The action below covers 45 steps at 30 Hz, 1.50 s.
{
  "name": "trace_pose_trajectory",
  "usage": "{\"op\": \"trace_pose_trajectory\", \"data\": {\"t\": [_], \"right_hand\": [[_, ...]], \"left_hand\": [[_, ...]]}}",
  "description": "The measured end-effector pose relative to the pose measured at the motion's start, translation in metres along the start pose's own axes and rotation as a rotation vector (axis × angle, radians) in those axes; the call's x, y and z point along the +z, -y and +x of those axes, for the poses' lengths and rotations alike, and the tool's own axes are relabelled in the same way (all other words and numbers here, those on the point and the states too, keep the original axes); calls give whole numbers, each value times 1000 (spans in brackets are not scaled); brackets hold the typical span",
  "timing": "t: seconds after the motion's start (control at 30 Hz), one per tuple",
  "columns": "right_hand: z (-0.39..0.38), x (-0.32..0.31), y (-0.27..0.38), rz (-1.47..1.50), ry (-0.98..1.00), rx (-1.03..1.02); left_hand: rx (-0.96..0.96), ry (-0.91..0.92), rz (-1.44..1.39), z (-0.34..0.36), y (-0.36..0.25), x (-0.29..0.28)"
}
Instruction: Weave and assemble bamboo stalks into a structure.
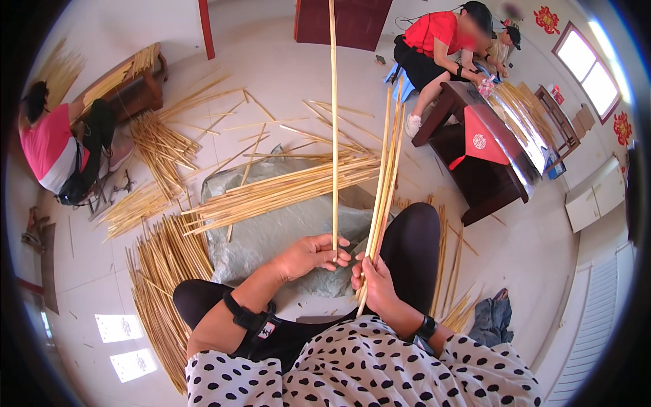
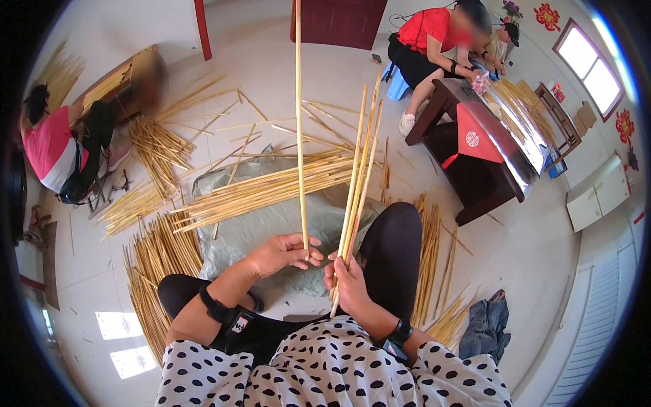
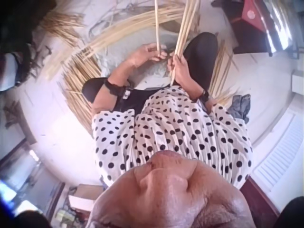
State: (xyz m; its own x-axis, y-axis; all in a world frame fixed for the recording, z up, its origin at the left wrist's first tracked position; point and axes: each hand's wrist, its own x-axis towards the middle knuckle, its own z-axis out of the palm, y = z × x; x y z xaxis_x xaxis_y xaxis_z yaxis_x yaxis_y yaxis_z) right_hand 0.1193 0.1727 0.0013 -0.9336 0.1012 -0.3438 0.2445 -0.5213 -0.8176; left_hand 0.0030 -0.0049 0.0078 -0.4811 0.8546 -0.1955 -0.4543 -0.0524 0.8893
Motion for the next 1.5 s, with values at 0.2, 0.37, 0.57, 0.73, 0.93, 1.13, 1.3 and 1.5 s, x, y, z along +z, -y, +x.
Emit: {"op": "trace_pose_trajectory", "data": {"t": [0.2, 0.37, 0.57, 0.73, 0.93, 1.13, 1.3, 1.5], "right_hand": [[0, -1, 0, -4, -11, 6], [1, -1, -3, 4, 29, 29], [0, 0, 0, 11, -19, 38], [3, 0, -2, 9, -6, 70], [4, -3, -6, -29, -65, 93], [3, -3, -7, -80, -64, 108], [4, 0, -7, -73, -63, 119], [10, -3, -9, -53, -52, 113]], "left_hand": [[2, -78, 35, 1, 1, -2], [22, -246, 142, 2, 5, -8], [79, -349, 128, 1, -3, -9], [60, -414, 134, -2, -2, -12], [84, -507, 141, -1, 1, -20], [134, -625, 17, 5, 18, -37], [101, -701, -192, 2, 33, -57], [112, -825, -285, -12, 31, -75]]}}
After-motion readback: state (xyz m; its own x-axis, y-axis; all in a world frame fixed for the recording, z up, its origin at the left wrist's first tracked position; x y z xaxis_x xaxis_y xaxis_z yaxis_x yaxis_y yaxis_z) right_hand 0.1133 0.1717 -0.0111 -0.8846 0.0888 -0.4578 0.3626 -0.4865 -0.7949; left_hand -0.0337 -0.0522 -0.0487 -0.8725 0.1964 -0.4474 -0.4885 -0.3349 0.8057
